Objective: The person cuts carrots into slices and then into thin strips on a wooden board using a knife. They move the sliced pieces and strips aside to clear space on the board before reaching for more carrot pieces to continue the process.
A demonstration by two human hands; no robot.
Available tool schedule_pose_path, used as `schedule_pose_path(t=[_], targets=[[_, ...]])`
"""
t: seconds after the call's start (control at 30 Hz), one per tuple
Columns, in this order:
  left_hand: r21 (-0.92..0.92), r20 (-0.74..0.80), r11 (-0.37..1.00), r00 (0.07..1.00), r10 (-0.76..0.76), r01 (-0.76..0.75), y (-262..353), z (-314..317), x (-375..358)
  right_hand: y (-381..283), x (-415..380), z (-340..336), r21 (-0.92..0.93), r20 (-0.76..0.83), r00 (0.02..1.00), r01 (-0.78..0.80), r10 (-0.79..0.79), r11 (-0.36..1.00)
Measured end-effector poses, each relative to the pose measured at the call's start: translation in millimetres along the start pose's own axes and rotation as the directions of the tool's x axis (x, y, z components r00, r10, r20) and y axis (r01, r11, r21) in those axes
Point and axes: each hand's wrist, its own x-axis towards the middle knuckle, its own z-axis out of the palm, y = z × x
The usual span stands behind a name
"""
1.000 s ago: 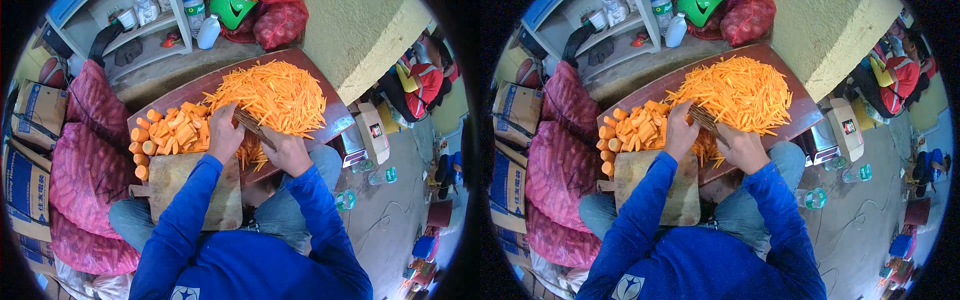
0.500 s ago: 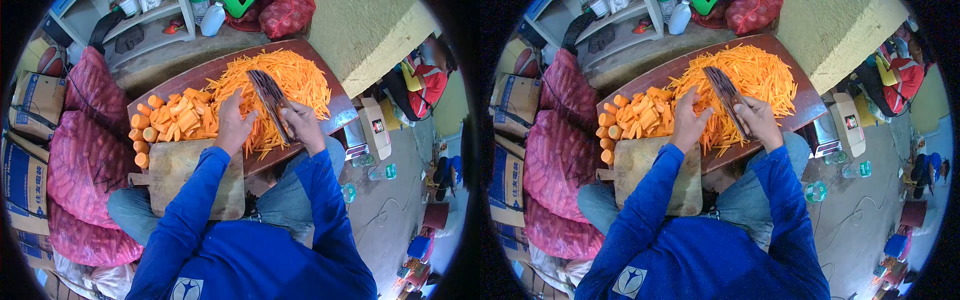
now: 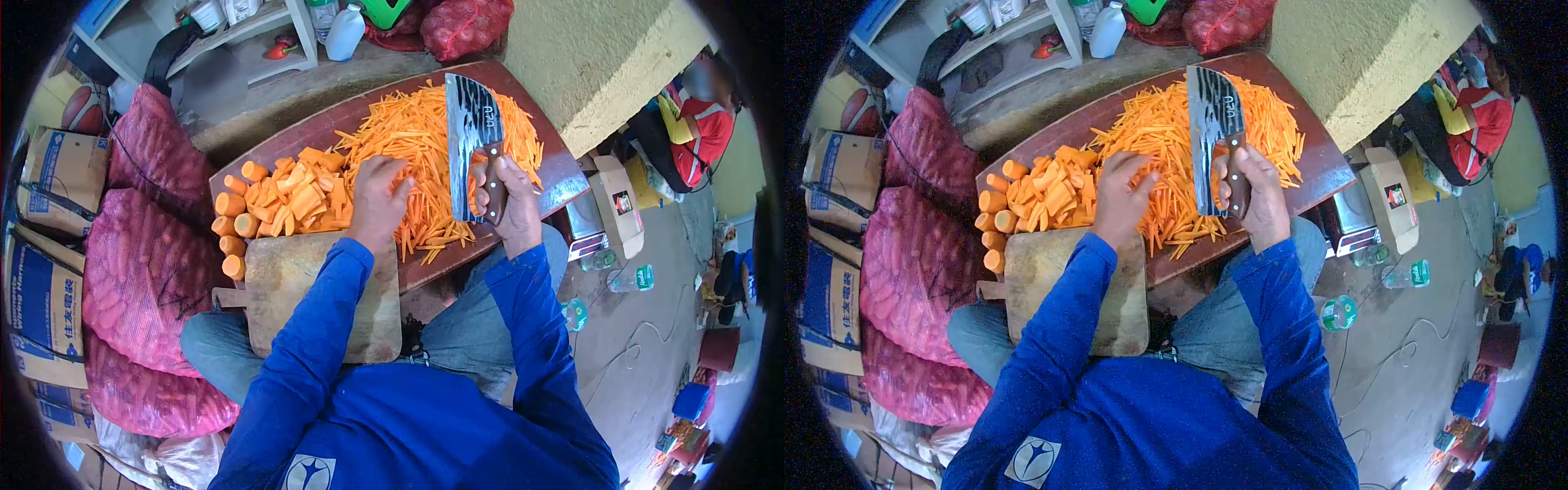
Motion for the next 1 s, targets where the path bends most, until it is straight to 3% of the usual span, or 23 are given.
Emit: schedule_pose_path(t=[0.1,0.17,0.2,0.23,0.27,0.33,0.4,0.43,0.5,0.57,0.63,0.73,0.83,0.9,0.93,0.97,1.0], targets=[[-0.21,-0.248,0.977,0.968,-0.026,-0.027,8,-13,12,-4,-15,11,-0.147,-0.003,0.999,0.042,-0.043,0.988],[-0.265,-0.379,0.964,0.922,-0.075,-0.031,23,-34,24,1,-32,18,-0.658,0.027,0.991,0.115,-0.129,0.744],[-0.249,-0.437,0.967,0.897,-0.069,-0.047,33,-48,31,5,-34,24,-0.652,0.024,0.991,0.113,-0.128,0.75],[-0.24,-0.428,0.97,0.901,-0.066,-0.043,43,-63,36,12,-36,33,-0.8,0.234,0.908,0.384,-0.349,0.462],[-0.214,-0.361,0.974,0.932,-0.009,-0.073,54,-79,41,16,-39,39,-0.816,0.471,0.747,0.571,-0.47,0.089],[-0.183,-0.276,0.977,0.959,0.057,-0.111,66,-97,53,6,-45,48,-0.817,0.512,0.757,0.575,-0.406,0.043],[0.074,0.158,0.972,0.965,0.211,-0.225,69,-102,67,1,-50,55,-0.818,0.563,0.769,0.571,-0.303,-0.07],[0.076,0.159,0.972,0.965,0.209,-0.223,69,-99,69,0,-51,56,-0.818,0.563,0.769,0.572,-0.303,-0.068],[0.281,0.417,0.899,0.886,0.201,-0.336,68,-86,75,-1,-53,57,-0.805,0.59,0.756,0.576,-0.283,-0.14],[0.319,0.434,0.891,0.886,0.165,-0.323,61,-70,83,-1,-55,57,-0.816,0.577,0.774,0.561,-0.26,-0.138],[0.451,0.387,0.813,0.902,0.194,-0.368,49,-56,93,-1,-57,56,-0.828,0.561,0.794,0.544,-0.233,-0.138],[0.48,0.262,0.793,0.924,0.28,-0.376,31,-47,104,2,-54,53,-0.814,0.581,0.78,0.566,-0.234,-0.131],[0.482,0.209,0.817,0.947,0.244,-0.316,14,-67,96,9,-52,48,-0.832,0.531,0.798,0.555,-0.284,0.004],[0.477,0.205,0.838,0.96,0.188,-0.266,-3,-89,90,10,-54,46,-0.846,0.385,0.861,0.473,-0.331,0.247],[0.464,0.251,0.867,0.965,0.07,-0.184,-20,-103,84,9,-55,46,-0.848,0.313,0.91,0.397,-0.272,0.351],[0.454,0.298,0.886,0.953,-0.047,-0.098,-41,-117,77,6,-56,47,-0.845,0.313,0.911,0.396,-0.269,0.358],[0.143,0.407,0.99,0.911,-0.074,0.016,-78,-127,70,1,-55,50,-0.83,0.26,0.941,0.333,-0.218,0.447]])
